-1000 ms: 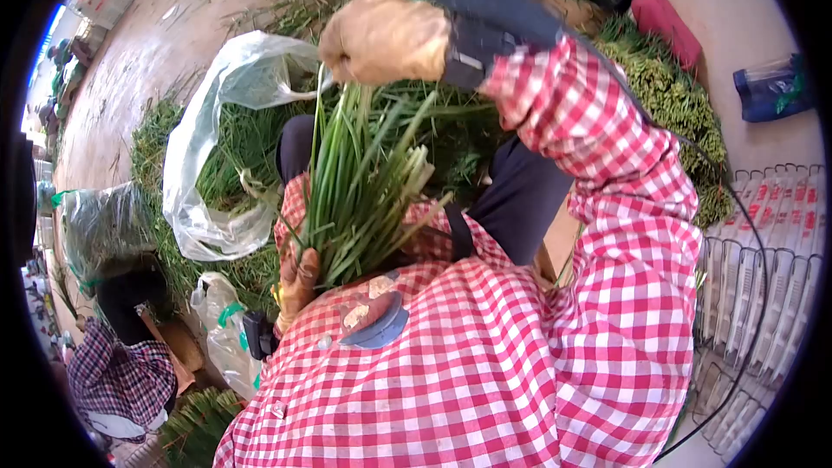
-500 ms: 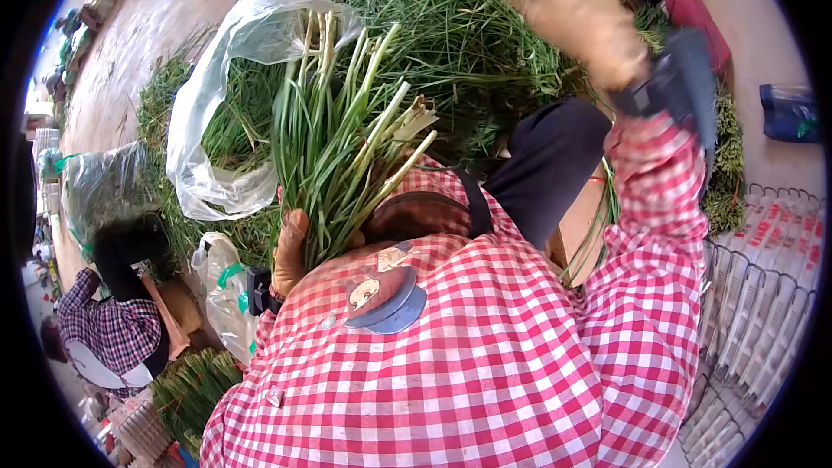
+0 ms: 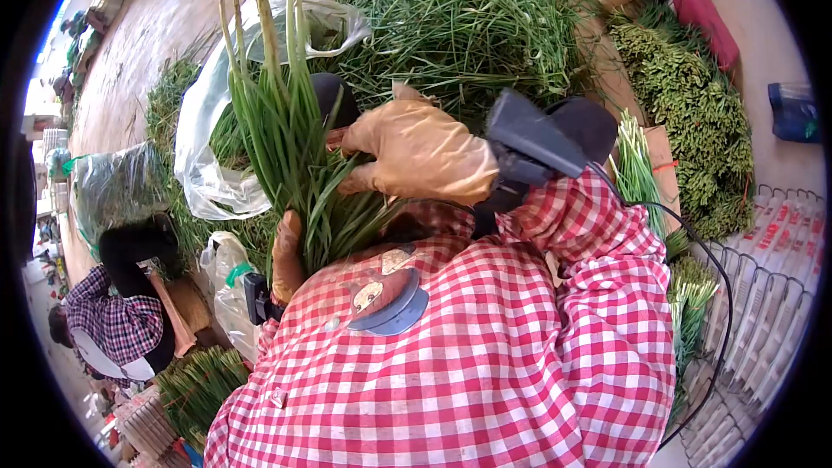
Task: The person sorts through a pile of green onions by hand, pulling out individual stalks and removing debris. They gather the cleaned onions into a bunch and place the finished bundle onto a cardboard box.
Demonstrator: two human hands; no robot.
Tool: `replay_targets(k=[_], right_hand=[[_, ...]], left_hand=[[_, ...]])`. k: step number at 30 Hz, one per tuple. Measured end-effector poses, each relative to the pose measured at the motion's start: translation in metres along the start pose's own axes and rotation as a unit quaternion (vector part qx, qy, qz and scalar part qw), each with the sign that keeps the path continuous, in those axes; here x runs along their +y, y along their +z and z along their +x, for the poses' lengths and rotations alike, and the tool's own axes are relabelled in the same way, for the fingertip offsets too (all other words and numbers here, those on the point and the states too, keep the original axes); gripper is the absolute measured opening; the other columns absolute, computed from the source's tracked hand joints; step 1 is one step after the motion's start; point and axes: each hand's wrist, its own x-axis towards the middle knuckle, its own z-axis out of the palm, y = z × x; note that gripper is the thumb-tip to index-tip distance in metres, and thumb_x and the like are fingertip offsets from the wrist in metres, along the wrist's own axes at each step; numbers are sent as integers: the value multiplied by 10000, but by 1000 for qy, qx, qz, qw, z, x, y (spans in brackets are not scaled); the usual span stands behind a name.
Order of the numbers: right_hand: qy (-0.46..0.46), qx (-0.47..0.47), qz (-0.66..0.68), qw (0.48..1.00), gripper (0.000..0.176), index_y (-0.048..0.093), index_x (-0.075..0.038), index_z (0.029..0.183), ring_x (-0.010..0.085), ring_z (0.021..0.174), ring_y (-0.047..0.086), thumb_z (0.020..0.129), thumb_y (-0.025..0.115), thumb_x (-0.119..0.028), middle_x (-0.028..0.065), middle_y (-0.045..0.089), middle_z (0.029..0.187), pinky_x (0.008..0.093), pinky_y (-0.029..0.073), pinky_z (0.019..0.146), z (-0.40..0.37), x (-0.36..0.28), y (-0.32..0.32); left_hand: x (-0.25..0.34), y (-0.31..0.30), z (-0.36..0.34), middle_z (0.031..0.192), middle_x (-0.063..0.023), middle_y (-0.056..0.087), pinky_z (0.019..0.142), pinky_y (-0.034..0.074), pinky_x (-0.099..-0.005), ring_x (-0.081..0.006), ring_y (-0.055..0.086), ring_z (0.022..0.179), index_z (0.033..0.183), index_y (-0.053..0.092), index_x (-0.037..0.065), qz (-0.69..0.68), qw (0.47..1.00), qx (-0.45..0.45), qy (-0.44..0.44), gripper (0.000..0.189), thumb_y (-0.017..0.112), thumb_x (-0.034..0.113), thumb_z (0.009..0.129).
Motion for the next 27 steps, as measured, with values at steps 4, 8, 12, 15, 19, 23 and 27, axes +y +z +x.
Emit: replay_targets(k=[4,8,12,15,19,23,27], right_hand=[[-3,63,71,995,330,674,-148,1127,243,852,647,847,659,-321,116,691,984,341,488,831,-4,8,8],[-28,199,38,979,122,681,-116,962,233,589,622,890,605,-177,126,660,732,364,502,533,5,39,22],[-102,375,-21,921,133,664,-80,976,200,681,658,869,588,-67,77,685,780,313,538,616,14,96,-15],[44,408,-229,883,476,498,42,1228,278,691,635,817,639,-153,159,656,844,371,552,660,-3,152,-60],[180,443,-322,817,548,392,82,1307,326,667,623,906,566,-248,218,638,822,393,521,607,-26,110,-65],[85,205,269,937,393,565,-10,1093,193,771,657,861,657,-312,156,665,891,327,557,725,-42,18,-5],[77,111,373,918,442,505,21,1130,240,826,642,834,691,-250,171,651,958,381,559,741,-27,5,40]], left_hand=[[-5,-3,-25,1021,-76,648,777,515,-334,-178,626,846,1202,543,32,-25,1000,-13,1,421,589,331,909],[-11,-16,-50,1018,-80,648,770,519,-336,-181,629,838,1207,536,30,-43,999,-19,-3,423,584,330,911],[-18,-37,-44,1018,-80,648,770,519,-335,-181,629,838,1206,537,30,-10,1000,-17,9,422,584,328,911],[-20,-47,-44,1018,-80,648,769,519,-335,-181,629,838,1206,537,30,7,1000,-17,17,420,584,326,911],[-20,-53,-51,1018,-80,648,768,520,-335,-181,629,838,1205,537,30,11,1000,-12,20,419,585,324,910],[-21,-56,-54,1017,-80,648,767,520,-335,-181,630,839,1204,537,30,24,999,-12,21,417,585,322,910],[-21,-53,-59,1017,-80,648,766,521,-334,-181,630,839,1204,538,30,37,999,-15,23,415,585,320,910]])
